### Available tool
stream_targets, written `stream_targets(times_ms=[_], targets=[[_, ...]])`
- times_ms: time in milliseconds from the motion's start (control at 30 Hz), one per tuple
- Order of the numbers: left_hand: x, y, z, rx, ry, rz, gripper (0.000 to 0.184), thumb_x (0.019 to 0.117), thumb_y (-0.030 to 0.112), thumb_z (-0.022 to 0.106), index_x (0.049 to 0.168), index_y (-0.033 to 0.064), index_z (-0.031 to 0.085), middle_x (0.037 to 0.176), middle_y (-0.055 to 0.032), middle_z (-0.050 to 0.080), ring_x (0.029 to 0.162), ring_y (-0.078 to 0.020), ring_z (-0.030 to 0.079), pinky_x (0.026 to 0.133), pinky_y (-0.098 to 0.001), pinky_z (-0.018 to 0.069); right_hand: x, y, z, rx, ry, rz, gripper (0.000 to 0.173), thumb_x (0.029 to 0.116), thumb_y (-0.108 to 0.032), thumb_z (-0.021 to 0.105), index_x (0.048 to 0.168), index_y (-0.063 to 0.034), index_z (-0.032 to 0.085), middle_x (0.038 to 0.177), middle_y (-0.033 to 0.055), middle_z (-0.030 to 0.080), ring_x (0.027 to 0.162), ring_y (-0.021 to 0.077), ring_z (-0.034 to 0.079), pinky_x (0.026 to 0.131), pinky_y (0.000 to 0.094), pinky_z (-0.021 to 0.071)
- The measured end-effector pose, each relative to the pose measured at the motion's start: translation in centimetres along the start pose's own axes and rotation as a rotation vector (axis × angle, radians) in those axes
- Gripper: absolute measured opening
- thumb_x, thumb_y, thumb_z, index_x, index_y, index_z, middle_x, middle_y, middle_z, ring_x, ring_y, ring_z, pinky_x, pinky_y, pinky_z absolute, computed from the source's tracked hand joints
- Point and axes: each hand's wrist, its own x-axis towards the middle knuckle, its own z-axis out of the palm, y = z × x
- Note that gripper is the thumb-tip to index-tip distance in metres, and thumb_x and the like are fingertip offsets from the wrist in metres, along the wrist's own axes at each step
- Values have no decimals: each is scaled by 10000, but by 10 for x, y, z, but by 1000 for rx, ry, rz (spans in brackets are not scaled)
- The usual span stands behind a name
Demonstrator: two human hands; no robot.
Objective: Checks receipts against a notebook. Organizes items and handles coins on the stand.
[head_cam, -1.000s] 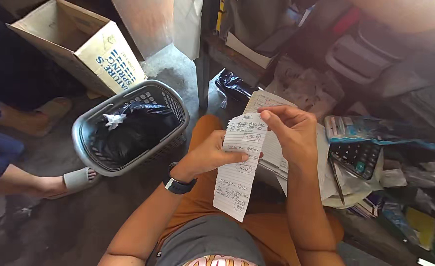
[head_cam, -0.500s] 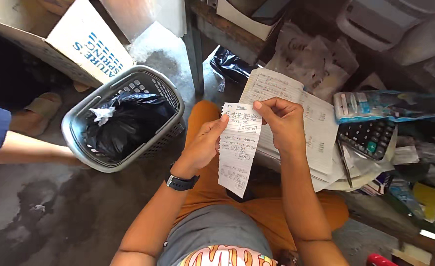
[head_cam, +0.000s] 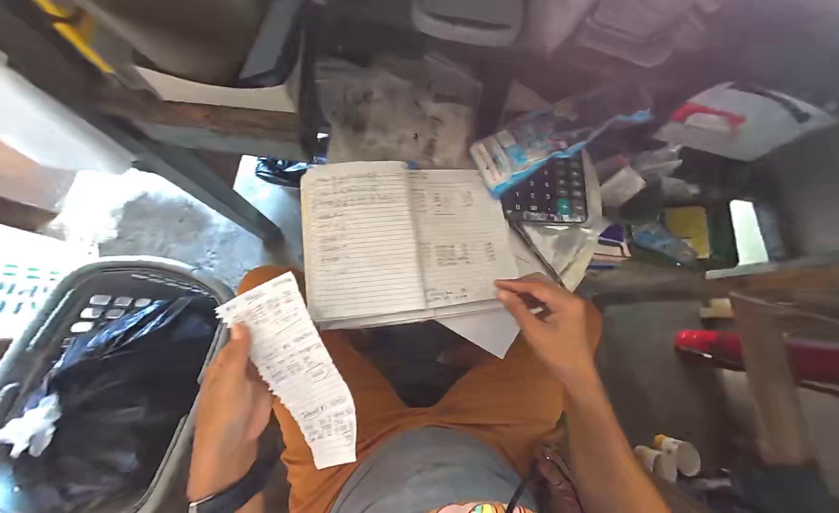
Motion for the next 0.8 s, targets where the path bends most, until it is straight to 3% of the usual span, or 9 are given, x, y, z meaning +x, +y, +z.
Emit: stream_targets(times_ms=[67, 167, 233, 433, 567, 700, 733, 800], targets=[[3, 0, 1, -12, -9, -1, 404, 1124, 229, 223, 1142, 148, 619, 935, 88, 761, 849, -19, 731, 766, -225, 627, -10, 15, -20, -70, 105, 84, 200, 955, -130, 658, 1042, 15, 765, 926, 98, 708, 782, 67, 662, 712, 210, 567], [7, 2, 4, 40, -112, 52, 257, 1022, 69, 462, 1019, 179, 693, 890, 83, 770, 796, -21, 730, 726, -210, 622, -19, 28, -32, -132, 193, 168, 209, 961, -128, 653, 1053, 28, 758, 1007, 143, 699, 837, 99, 665, 739, 227, 560], [9, 6, 13, 90, -180, 62, 233, 957, 38, 570, 991, 200, 735, 868, 92, 769, 764, -12, 724, 709, -201, 618, -17, 32, -33, -141, 235, 168, 201, 957, -110, 663, 1059, 40, 751, 1044, 166, 683, 859, 112, 658, 741, 222, 553], [6, 19, 37, 121, -113, 66, 286, 989, -3, 507, 1001, 167, 736, 842, 71, 770, 725, -20, 725, 672, -213, 623, 19, -3, 0, 55, 197, -53, 189, 938, -83, 685, 1050, 60, 735, 1030, 88, 649, 863, 0, 636, 747, 123, 548], [8, 20, 25, 29, 82, 129, 289, 1028, 19, 444, 1043, 140, 705, 875, 59, 770, 767, -30, 731, 704, -231, 629, 34, -52, 63, 5, -2, -190, 266, 903, -216, 762, 1061, -2, 772, 979, 118, 659, 821, 145, 632, 667, 251, 538], [6, 20, -5, -5, 251, 178, 288, 1046, 42, 420, 1050, 135, 692, 888, 58, 768, 788, -33, 732, 722, -232, 629, 40, -77, 124, -280, -191, -275, 638, 797, -452, 831, 1226, 7, 722, 953, 149, 622, 818, 298, 621, 632, 406, 508], [5, 19, -11, -12, 272, 180, 289, 1045, 39, 419, 1043, 132, 693, 880, 54, 768, 782, -36, 734, 719, -233, 630, 41, -77, 134, -352, -225, -268, 724, 775, -463, 847, 1282, 28, 685, 979, 175, 624, 854, 331, 628, 655, 436, 507], [4, 17, -18, -26, 304, 158, 295, 1046, 28, 403, 1030, 119, 683, 862, 50, 767, 764, -42, 736, 707, -233, 633, 42, -73, 146, -444, -247, -263, 703, 814, -399, 838, 1324, 44, 647, 999, 200, 626, 876, 364, 636, 669, 463, 512]])
